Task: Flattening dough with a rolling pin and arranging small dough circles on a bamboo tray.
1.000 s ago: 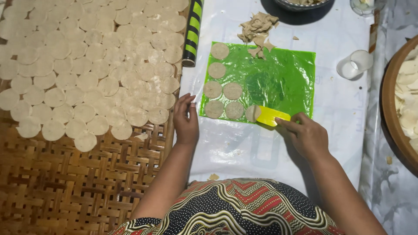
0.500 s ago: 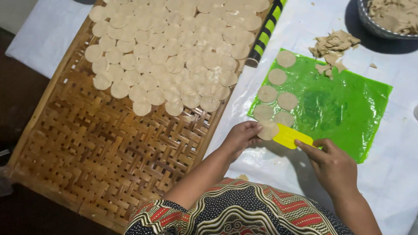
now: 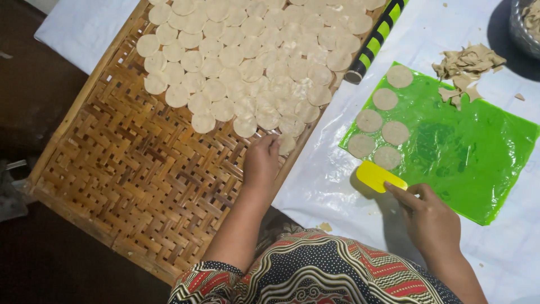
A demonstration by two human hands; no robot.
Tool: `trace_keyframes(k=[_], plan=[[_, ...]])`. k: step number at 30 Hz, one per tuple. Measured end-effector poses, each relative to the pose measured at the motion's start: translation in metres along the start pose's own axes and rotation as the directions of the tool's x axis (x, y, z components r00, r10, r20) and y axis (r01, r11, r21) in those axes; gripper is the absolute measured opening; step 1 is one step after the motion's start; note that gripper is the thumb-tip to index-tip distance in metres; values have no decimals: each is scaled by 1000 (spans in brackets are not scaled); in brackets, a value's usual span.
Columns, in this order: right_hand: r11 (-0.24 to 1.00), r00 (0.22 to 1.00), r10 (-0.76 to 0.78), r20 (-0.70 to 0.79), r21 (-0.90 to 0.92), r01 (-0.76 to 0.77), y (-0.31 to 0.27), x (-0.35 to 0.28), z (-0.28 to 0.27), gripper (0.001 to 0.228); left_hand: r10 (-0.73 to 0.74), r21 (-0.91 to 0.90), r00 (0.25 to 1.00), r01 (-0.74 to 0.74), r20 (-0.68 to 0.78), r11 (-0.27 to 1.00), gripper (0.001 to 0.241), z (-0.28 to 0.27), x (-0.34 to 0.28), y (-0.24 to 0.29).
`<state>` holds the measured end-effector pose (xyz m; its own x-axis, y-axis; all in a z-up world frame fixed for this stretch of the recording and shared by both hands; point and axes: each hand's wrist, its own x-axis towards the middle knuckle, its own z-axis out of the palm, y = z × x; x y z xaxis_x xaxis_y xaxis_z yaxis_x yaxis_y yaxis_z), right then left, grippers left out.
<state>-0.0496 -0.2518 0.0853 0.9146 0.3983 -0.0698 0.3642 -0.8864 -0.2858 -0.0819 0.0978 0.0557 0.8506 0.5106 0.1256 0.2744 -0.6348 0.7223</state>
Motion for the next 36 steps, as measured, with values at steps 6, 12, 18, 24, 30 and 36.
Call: trace_keyframes(k=[6, 12, 18, 24, 30, 36], plan=[[997, 997, 75, 16, 11, -76, 3, -3, -2, 39, 12, 49, 985, -4, -170, 999, 17, 4, 7, -30], [984, 983, 177, -57, 14, -176, 23, -6, 0, 35, 6, 100, 976, 16, -216, 995, 19, 5, 9, -33], [913, 909, 371, -190, -104, -395, 59, 11, 11, 36, 46, 86, 974, -27, -223, 996, 29, 8, 10, -47], [952, 944, 262, -198, -110, -287, 49, 35, 22, 35, -32, -21, 975, 28, -218, 999, 28, -5, 8, -13], [964, 965, 191, -177, -150, -219, 40, 46, 13, 39, -15, -17, 989, 13, -145, 1000, 28, -5, 5, 18], [966, 969, 186, -163, -148, -211, 41, 53, 15, 37, -62, -125, 994, 73, 87, 989, 28, 23, -9, 47]])
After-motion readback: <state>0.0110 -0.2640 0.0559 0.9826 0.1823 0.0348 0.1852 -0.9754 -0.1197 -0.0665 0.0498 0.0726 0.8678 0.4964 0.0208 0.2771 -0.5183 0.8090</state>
